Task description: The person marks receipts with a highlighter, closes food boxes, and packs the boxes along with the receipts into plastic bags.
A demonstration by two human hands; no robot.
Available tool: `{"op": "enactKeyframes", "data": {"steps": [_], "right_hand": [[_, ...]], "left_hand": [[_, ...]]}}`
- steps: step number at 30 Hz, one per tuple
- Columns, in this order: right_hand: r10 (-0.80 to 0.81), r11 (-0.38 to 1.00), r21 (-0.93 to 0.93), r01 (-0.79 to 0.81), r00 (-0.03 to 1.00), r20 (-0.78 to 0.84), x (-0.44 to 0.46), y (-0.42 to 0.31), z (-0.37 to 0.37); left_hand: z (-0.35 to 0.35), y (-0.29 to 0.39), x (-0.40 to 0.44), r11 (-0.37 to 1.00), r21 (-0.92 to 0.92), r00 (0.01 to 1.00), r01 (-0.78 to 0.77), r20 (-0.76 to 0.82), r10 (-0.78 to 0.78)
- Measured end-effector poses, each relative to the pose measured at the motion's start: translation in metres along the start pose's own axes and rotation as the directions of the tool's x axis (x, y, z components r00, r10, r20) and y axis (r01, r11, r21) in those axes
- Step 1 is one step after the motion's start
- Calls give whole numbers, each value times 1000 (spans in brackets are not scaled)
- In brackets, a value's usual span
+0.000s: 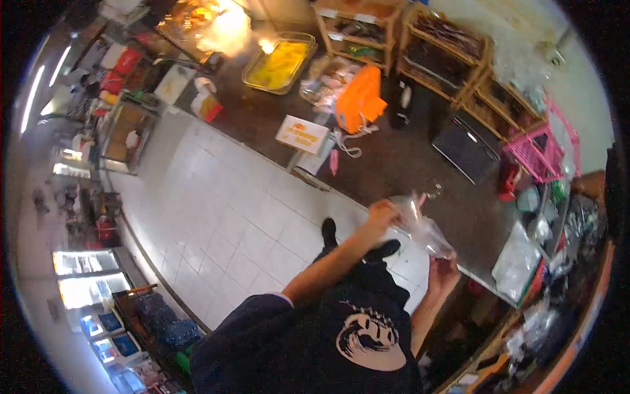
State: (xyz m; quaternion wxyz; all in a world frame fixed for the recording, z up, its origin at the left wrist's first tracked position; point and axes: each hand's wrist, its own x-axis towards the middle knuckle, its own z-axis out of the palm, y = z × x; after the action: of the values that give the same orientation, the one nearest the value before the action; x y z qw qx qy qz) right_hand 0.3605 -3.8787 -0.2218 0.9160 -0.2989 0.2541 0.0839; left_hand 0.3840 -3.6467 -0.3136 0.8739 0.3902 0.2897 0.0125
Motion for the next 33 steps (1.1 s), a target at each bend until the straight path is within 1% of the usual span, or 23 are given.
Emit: {"op": "enactKeyframes", "data": {"steps": [1, 2, 4, 5, 6, 7, 8, 10, 12, 14, 15, 16, 17, 18, 20, 21, 23, 24, 26, 28, 30, 32, 33], "right_hand": [[60, 986, 156, -56, 998, -26, 1, -7, -14], [93, 924, 333, -186, 957, 276, 8, -10, -35], [218, 894, 293, -339, 900, 377, -3, -25, -16], [-10, 984, 176, -12, 992, 126, -12, -15, -1], [-117, 991, -80, 109, 989, -96, -11, -7, 20], [-206, 913, -326, 246, 966, 153, -2, -7, 11], [-301, 645, -714, 274, 949, 92, -7, -7, 35], [-347, 470, -774, 424, 895, 280, 4, 14, 52], [-315, 485, -790, 374, 918, 242, 23, 5, 41], [-267, 500, -819, 282, 950, 164, 40, -20, 24], [-249, 501, -832, 237, 961, 124, 46, -28, 17], [-257, 496, -838, 229, 960, 111, 45, -26, 13], [-411, 226, -911, 346, 882, 233, 47, -17, 15], [-510, -72, -907, 415, 766, 391, 55, -6, 18], [-443, -131, -792, 596, 679, 585, 44, 30, 30], [-424, -300, -731, 613, 600, 678, 52, 38, 8], [-501, -216, -910, 354, 760, 414, 62, 11, -10], [-501, 54, -998, 23, 866, -7, 65, -19, -1], [-318, -159, -986, 52, 943, 101, 66, -1, -7], [-221, -519, -764, 384, 803, 554, 31, 23, 57], [13, -366, -649, 667, 701, 713, 1, 49, 125], [64, -439, -571, 694, 658, 751, 2, 77, 145], [104, -409, -682, 607, 773, 626, 31, 88, 119]], "left_hand": [[-19, -2, 9, 995, -98, 993, 29, 114, -17], [-62, -37, 46, 911, -317, 958, 263, 195, -209], [-64, 32, 10, 982, -110, 972, 151, 197, -127], [-64, 45, -2, 999, 45, 986, 0, 167, -8], [-35, 70, -21, 972, -164, 985, 168, -4, -171], [-7, 86, -34, 966, -163, 980, 199, 29, -196], [15, 101, -48, 991, 51, 990, 123, 61, -126], [16, 72, -49, 966, 256, 992, 36, 107, -65], [-29, -9, -16, 556, 686, 880, -470, 414, 234], [-55, 27, 1, 227, 933, 944, -278, 222, 244], [-58, 68, -4, 755, 642, 991, -133, 84, 103], [-57, 74, -8, 920, 392, 998, -15, 63, -11], [-56, 78, -12, 987, 108, 991, 118, 42, -123], [-51, 72, -7, 983, 180, 999, 16, -34, -10], [-51, 53, -5, 961, 267, 989, -69, -110, 102], [-50, 39, -1, 844, 440, 940, -306, -1, 342], [-51, 41, -2, 643, 567, 828, -515, 135, 544], [-50, 60, -4, 669, 579, 859, -466, 116, 498], [-60, 98, -12, 709, 606, 907, -361, 49, 419], [-34, 105, -20, 525, 597, 749, -607, 209, 629], [-20, 125, -50, 405, 769, 825, -495, 270, 496], [5, 152, -89, 195, 835, 828, -515, 425, 367], [-33, 153, -81, 100, 916, 837, -389, 306, 453]]}}
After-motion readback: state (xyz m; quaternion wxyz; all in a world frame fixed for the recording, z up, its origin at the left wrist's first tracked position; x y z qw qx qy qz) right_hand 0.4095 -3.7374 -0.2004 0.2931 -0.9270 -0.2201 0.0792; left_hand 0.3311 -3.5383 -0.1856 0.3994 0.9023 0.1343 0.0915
